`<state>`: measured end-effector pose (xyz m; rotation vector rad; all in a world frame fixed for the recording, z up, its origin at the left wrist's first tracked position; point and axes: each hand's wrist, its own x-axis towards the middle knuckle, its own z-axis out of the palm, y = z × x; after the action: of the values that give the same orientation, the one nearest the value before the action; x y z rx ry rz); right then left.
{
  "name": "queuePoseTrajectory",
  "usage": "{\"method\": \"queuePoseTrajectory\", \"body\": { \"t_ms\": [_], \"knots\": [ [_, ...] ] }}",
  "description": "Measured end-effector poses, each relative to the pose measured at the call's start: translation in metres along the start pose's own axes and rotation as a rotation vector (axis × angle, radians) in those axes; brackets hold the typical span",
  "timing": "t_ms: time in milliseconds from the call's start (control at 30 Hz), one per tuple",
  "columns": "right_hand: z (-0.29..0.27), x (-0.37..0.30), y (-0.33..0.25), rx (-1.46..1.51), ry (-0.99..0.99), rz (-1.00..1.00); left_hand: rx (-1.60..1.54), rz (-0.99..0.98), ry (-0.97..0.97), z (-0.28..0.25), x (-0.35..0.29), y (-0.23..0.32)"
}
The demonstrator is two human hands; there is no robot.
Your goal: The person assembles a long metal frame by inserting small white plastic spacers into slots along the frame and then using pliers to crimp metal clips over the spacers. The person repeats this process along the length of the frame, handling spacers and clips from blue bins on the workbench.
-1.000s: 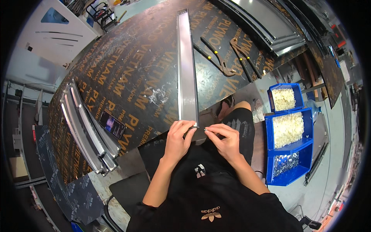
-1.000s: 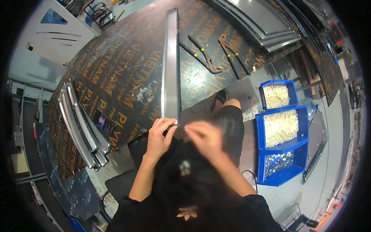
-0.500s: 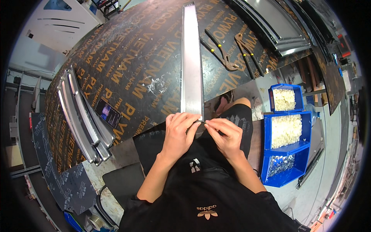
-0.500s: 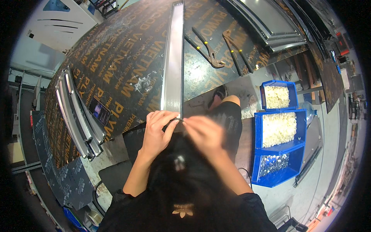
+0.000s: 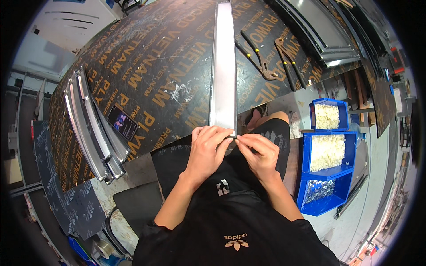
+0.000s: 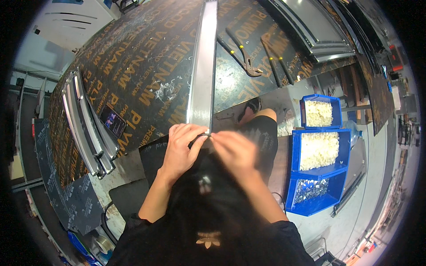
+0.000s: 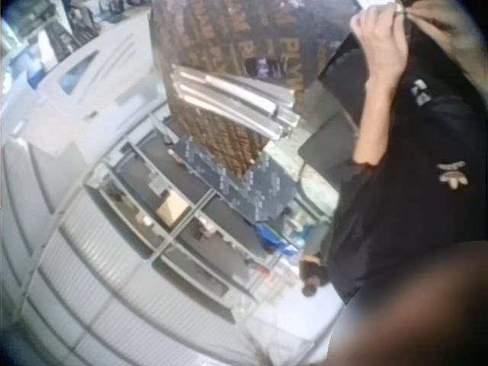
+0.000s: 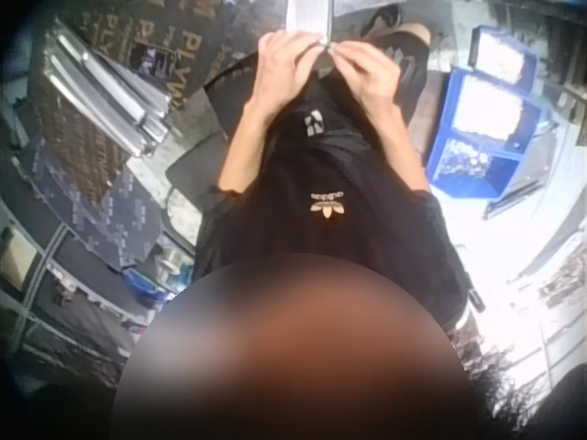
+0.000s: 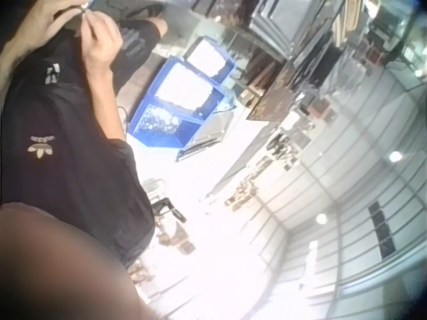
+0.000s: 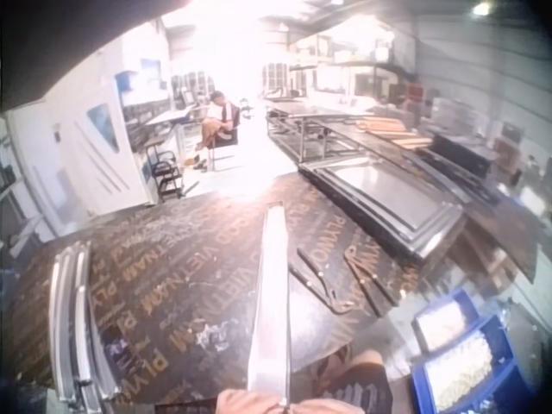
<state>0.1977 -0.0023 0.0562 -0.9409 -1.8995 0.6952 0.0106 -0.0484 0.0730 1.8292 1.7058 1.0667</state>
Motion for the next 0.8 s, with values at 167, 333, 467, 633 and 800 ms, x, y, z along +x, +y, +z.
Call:
{"method": "queuePoseTrajectory", "body": {
  "t_ms": [167, 333, 467, 633, 800],
  "knots": [
    [0.0, 0.002, 0.0, -0.023, -0.003, -0.021, 0.006, -0.003, -0.018, -0.001, 0.0, 0.0],
    [0.0, 0.002, 0.001, -0.042, -0.025, -0.027, 0.026, -0.007, -0.045, -0.003, -0.001, 0.0],
    [-0.002, 0.002, 0.005, 0.019, -0.08, 0.085, 0.036, 0.014, -0.041, -0.003, 0.0, 0.0],
    [-0.013, 0.014, 0.018, -0.036, -0.232, 0.119, 0.065, -0.025, -0.055, 0.001, -0.001, 0.0],
    [-0.016, 0.024, 0.029, -0.132, -0.302, 0.074, 0.062, -0.127, -0.103, 0.007, 0.001, -0.005]
  ]
}}
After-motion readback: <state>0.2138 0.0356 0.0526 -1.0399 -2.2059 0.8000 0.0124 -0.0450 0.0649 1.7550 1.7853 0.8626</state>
